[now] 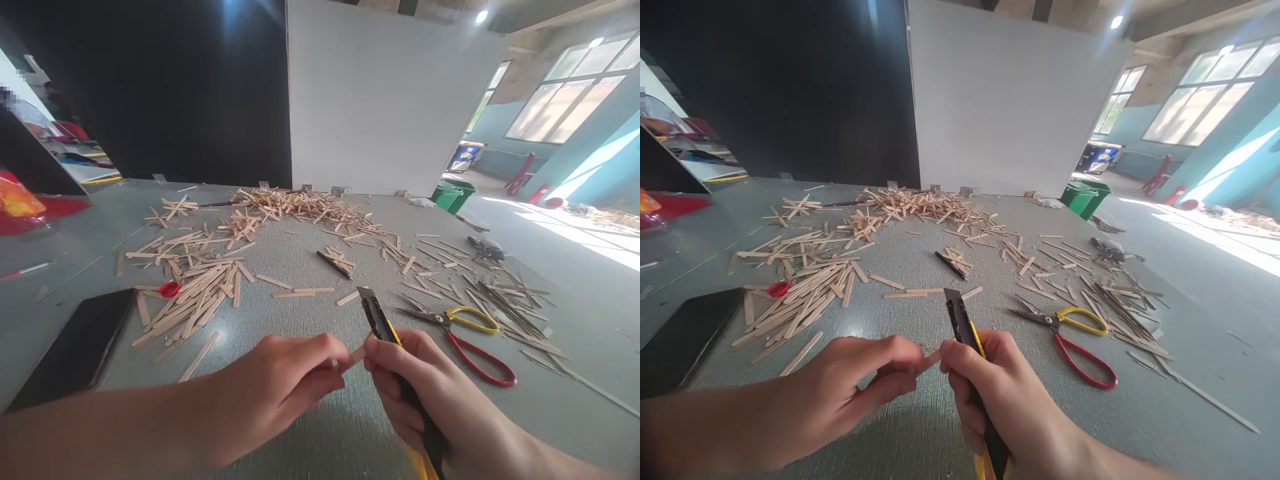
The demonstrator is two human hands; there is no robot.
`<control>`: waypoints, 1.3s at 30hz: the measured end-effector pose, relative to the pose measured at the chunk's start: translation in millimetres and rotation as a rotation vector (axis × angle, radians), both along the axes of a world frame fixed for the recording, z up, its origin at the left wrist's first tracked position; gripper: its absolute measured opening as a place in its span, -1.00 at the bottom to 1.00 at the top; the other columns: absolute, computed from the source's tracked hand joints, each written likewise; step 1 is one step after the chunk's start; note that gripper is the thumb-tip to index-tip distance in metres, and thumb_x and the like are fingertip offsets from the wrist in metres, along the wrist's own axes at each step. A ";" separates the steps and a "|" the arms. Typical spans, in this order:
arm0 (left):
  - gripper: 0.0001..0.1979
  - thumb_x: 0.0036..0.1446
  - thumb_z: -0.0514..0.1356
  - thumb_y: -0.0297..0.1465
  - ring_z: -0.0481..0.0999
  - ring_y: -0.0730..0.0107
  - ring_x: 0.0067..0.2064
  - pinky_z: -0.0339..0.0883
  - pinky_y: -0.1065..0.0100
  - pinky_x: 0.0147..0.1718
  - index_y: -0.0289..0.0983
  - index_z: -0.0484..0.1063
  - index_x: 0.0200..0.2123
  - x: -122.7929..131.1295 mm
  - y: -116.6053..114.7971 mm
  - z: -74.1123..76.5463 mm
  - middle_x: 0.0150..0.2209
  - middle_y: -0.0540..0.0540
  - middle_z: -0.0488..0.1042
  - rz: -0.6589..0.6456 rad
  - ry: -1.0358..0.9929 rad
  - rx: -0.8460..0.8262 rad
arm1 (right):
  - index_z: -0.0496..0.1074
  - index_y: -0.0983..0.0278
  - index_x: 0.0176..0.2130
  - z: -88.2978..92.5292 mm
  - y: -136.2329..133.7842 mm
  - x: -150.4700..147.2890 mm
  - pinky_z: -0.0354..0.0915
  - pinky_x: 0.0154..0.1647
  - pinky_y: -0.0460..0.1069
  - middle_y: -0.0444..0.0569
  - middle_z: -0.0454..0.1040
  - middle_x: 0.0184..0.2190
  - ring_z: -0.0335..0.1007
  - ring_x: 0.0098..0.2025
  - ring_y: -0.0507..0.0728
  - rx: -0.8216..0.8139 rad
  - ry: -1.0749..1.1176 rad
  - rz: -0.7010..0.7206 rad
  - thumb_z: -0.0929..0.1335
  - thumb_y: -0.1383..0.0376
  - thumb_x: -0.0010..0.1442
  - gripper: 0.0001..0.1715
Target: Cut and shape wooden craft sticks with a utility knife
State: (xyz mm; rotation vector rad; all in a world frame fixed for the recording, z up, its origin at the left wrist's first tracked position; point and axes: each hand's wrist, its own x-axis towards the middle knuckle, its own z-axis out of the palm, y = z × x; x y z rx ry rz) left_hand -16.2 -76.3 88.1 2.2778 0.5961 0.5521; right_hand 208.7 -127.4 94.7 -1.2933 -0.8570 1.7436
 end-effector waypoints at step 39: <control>-0.69 0.46 0.20 -0.14 0.63 0.40 -0.35 0.41 0.43 -0.41 -0.27 0.53 -0.05 8.0 6.4 27.7 -0.22 -0.06 0.61 0.045 -0.036 -0.883 | 0.31 0.23 -0.47 -4.4 -1.5 -1.0 0.12 -0.71 -0.16 -0.30 0.19 -0.73 0.06 -0.72 -0.08 0.083 0.039 -0.038 0.53 -0.21 0.12 -0.34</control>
